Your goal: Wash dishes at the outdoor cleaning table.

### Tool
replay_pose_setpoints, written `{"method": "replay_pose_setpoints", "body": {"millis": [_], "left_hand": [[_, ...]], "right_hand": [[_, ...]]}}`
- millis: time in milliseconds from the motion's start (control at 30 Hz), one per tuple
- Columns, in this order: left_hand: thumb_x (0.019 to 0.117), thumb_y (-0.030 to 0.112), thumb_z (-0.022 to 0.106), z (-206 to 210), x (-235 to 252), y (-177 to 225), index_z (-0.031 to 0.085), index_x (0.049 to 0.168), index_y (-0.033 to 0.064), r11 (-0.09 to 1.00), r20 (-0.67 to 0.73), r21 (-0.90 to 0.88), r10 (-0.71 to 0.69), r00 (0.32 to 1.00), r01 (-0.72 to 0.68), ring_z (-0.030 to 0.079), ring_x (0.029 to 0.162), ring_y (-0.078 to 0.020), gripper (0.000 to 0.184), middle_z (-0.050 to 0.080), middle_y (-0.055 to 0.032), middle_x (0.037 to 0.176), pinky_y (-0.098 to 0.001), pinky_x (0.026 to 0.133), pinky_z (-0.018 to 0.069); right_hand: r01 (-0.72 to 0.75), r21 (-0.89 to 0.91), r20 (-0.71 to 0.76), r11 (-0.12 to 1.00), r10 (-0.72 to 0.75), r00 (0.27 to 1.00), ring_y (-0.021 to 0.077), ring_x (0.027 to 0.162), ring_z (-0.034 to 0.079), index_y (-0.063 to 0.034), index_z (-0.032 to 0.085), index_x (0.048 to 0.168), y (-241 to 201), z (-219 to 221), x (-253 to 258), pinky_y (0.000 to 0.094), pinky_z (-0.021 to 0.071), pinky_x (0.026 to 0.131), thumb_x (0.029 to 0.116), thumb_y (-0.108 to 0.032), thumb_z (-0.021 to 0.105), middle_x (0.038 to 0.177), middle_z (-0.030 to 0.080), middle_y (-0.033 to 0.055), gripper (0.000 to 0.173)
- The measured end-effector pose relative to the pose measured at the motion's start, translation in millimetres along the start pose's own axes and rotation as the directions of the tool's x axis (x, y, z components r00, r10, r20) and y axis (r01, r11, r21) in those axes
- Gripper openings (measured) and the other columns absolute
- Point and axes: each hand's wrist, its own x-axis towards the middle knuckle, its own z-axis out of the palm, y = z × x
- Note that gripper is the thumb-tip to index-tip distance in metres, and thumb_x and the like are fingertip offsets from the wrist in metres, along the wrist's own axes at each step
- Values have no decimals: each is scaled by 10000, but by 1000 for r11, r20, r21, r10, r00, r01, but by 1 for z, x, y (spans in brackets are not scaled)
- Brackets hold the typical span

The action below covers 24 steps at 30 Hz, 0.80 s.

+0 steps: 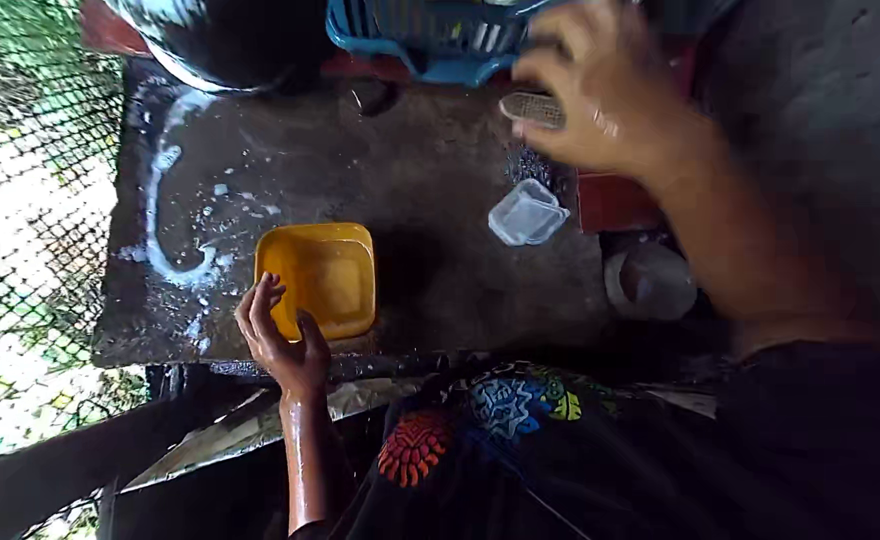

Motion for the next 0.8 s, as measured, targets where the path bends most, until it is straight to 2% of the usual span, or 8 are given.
{"method": "replay_pose_setpoints", "body": {"millis": [133, 200, 333, 467, 567, 633, 700, 800], "left_hand": [[949, 103, 532, 7, 9, 16, 473, 1438, -72, 1000, 114, 14, 8, 993, -9, 580, 1226, -340, 523, 517, -294, 1396, -458, 1041, 485], [941, 81, 534, 13, 16, 28, 475, 1444, -69, 1000, 161, 12, 8, 987, -10, 576, 1249, -350, 529, 517, -293, 1411, -471, 1059, 483], [977, 117, 539, 26, 25, 56, 523, 1430, -24, 1000, 286, 18, 16, 958, -22, 523, 1339, -354, 475, 533, -252, 1432, -493, 1122, 432], [947, 102, 631, 52, 36, 75, 620, 1335, -2, 993, 390, -101, 93, 916, -58, 552, 1298, -340, 402, 574, -215, 1386, -508, 1092, 459], [961, 196, 717, 80, 50, 84, 461, 1488, 28, 961, 505, -255, 37, 862, 109, 525, 1350, -322, 610, 490, -195, 1505, -506, 1097, 467], [939, 261, 753, 104, 72, 95, 287, 1594, 118, 839, 565, -415, -65, 822, 352, 560, 1324, -219, 817, 495, -121, 1531, -428, 1049, 517], [957, 188, 723, 129, 98, 115, 389, 1534, 86, 594, 591, -569, -186, 785, 569, 686, 1016, -181, 675, 645, -139, 1293, -376, 856, 597], [1042, 130, 582, 151, 121, 135, 581, 1310, -18, 346, 632, -665, -213, 745, 662, 722, 794, -145, 306, 741, -103, 1008, -308, 725, 617]], "right_hand": [[-102, 77, 139, 992, 91, 986, 500, 1375, 427, -98, 649, 1342, 20, 84, -81, 743, 338, 1058, 757, -637, 796, 1464, 520, 236, 808], [-127, 123, 225, 984, 97, 969, 513, 1401, 401, -139, 653, 1375, 20, 103, -100, 770, 282, 1083, 706, -440, 928, 1493, 506, 241, 783], [-16, 109, 225, 994, -9, 974, 426, 1276, 584, -109, 747, 1235, 22, 125, -112, 676, 381, 1074, 931, 16, 650, 1299, 691, 161, 343], [-40, 301, 11, 953, 38, 999, 405, 1102, 691, -13, 745, 1171, 7, 102, -100, 614, 484, 1021, 1022, -83, 580, 1140, 735, 212, 233], [-28, 587, -174, 809, 160, 972, 304, 1002, 723, 41, 727, 1144, -16, 86, -87, 492, 553, 958, 1003, -142, 644, 1069, 741, 207, 246], [62, 761, -246, 646, 199, 949, 180, 901, 733, 70, 694, 1134, -32, 77, -75, 358, 604, 877, 966, -100, 679, 1007, 747, 157, 240], [90, 799, -284, 594, 243, 928, 174, 930, 730, 75, 649, 1214, -43, 66, -67, 344, 607, 881, 943, -91, 712, 1059, 736, 164, 324], [50, 474, -506, 879, 225, 833, 296, 1238, 616, 31, 558, 1378, -46, 18, -69, 451, 494, 1078, 932, -288, 753, 1337, 629, 208, 581]]}}
